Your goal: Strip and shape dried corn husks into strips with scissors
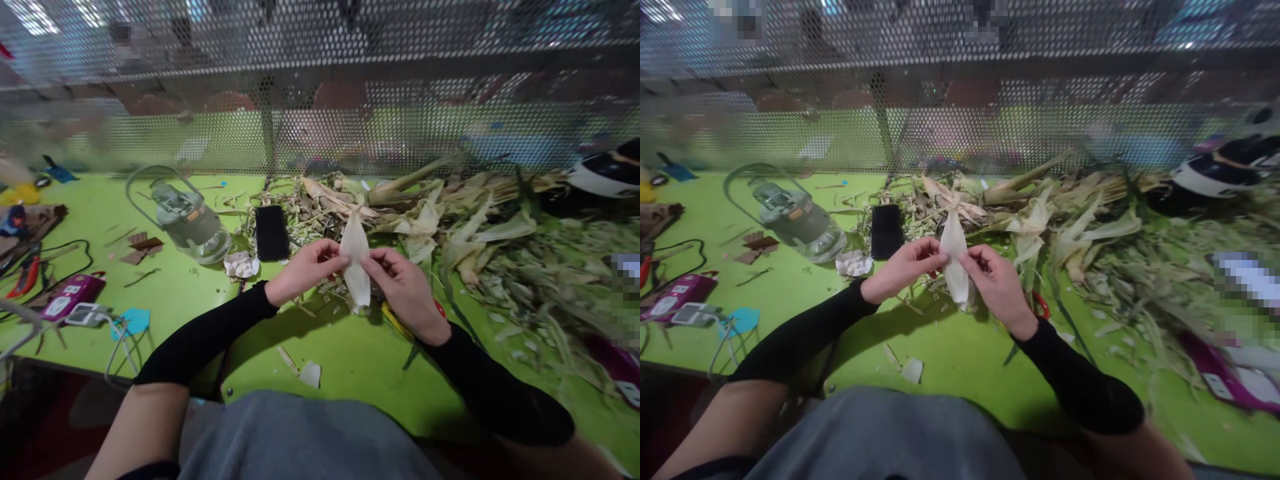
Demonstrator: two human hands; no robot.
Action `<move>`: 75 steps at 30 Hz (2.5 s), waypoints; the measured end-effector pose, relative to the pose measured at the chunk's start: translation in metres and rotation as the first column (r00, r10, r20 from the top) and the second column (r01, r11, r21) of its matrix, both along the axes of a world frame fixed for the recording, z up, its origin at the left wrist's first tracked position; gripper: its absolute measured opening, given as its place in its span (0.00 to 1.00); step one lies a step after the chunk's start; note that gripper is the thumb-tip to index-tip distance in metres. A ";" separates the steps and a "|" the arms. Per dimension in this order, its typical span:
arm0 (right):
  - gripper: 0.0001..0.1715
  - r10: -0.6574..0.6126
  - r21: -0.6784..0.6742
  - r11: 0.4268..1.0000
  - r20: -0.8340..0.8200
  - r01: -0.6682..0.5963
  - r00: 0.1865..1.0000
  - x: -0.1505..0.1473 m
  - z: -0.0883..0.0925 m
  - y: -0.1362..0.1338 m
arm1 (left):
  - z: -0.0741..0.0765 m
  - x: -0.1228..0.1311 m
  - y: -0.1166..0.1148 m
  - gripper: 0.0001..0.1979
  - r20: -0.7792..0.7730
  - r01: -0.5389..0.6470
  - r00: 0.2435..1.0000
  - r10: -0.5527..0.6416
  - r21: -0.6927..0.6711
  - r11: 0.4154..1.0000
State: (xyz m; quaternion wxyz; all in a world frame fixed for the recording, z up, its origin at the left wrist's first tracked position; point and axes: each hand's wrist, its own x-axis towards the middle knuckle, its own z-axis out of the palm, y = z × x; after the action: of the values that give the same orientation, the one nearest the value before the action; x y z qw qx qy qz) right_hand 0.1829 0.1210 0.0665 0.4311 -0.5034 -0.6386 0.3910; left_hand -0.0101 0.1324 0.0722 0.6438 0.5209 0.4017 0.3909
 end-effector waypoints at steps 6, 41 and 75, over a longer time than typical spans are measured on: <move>0.22 0.068 0.016 0.998 -0.034 -0.067 0.997 -0.005 0.009 -0.009 | 0.011 -0.007 -0.014 0.06 -0.005 -0.109 0.994 0.109 0.025 0.994; 0.24 0.104 -0.026 0.994 0.052 -0.102 0.993 -0.004 -0.030 -0.016 | -0.029 -0.010 -0.020 0.06 -0.192 -0.010 0.981 0.032 0.114 0.993; 0.06 0.047 0.203 0.974 0.246 -0.099 0.968 -0.006 -0.024 -0.022 | -0.038 -0.006 -0.022 0.05 -0.293 0.004 0.952 0.093 0.313 0.950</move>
State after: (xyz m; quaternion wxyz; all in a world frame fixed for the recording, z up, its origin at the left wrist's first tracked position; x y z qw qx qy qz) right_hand 0.1765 0.0993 0.0422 0.3877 -0.4739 -0.7423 0.2722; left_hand -0.0164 0.1105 0.0345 0.4755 0.6600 0.4414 0.3788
